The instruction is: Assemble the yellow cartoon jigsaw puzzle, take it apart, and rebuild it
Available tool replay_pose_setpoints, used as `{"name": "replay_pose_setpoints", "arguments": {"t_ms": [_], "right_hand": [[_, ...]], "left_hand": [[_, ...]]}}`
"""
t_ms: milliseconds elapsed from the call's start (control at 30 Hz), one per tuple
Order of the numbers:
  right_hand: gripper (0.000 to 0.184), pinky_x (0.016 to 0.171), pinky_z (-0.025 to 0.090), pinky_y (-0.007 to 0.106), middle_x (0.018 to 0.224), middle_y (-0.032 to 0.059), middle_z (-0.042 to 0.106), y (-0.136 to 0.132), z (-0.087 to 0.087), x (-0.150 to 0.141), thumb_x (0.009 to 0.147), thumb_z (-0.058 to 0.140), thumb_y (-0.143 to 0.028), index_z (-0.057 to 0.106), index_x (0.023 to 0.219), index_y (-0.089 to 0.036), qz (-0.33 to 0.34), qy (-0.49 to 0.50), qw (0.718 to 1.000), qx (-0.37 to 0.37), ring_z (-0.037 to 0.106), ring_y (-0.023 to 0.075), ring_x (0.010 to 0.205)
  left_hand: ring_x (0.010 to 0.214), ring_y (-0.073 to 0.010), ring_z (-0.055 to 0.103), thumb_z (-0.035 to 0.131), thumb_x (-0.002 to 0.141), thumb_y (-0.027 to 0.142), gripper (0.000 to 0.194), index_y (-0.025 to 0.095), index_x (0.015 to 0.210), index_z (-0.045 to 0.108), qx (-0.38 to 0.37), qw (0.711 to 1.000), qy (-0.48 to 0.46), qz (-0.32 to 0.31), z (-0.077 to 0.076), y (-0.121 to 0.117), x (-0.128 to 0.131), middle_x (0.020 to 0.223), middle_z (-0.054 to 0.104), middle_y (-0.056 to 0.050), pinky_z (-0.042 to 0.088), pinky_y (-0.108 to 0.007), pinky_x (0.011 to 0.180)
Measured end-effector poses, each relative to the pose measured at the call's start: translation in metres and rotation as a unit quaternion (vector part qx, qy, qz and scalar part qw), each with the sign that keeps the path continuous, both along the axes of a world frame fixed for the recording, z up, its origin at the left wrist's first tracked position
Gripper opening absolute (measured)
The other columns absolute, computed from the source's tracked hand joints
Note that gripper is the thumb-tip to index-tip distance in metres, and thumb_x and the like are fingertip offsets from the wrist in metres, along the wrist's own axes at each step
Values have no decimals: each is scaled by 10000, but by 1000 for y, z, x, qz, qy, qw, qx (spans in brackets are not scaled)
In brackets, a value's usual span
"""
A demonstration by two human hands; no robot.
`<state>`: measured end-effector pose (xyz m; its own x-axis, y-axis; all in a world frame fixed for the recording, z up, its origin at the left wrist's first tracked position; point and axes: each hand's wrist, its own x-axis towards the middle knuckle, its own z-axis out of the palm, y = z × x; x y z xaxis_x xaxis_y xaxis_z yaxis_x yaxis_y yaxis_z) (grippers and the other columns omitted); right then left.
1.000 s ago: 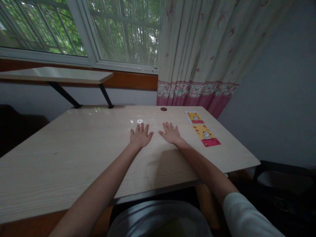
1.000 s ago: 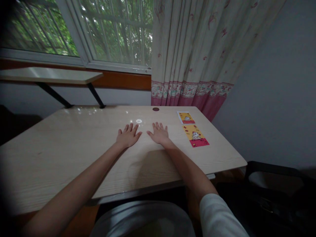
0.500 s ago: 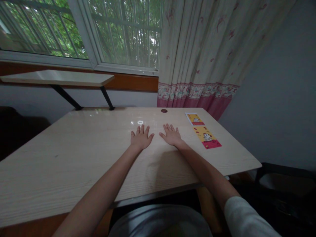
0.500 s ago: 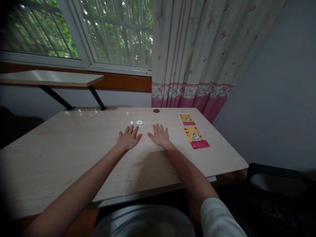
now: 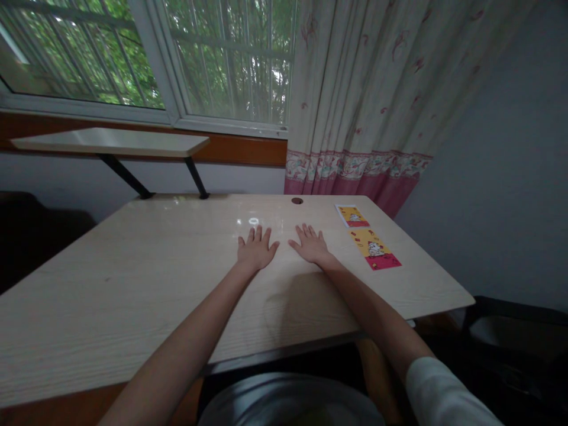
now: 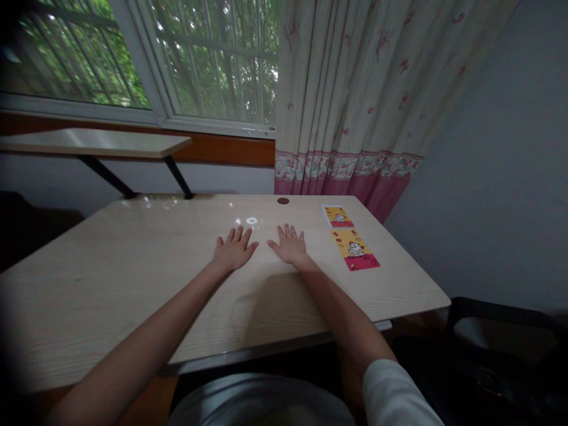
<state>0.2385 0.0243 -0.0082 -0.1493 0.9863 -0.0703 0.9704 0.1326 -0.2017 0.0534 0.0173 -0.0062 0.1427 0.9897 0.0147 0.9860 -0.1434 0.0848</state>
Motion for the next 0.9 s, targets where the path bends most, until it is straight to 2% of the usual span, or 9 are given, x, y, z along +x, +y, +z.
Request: {"name": "replay_pose_setpoints", "arguments": {"t_ms": [900], "right_hand": [[749, 1084, 55, 522, 1513, 69, 76, 2, 7, -5, 851, 143, -656, 123, 1447, -203, 3, 3, 1000, -9, 59, 245, 1388]], "left_hand": [[1366, -310, 140, 121, 875, 572, 664, 222, 1431, 211, 2, 1000, 2, 4, 6, 0, -4, 1499, 173, -98, 177, -593, 1029]]}}
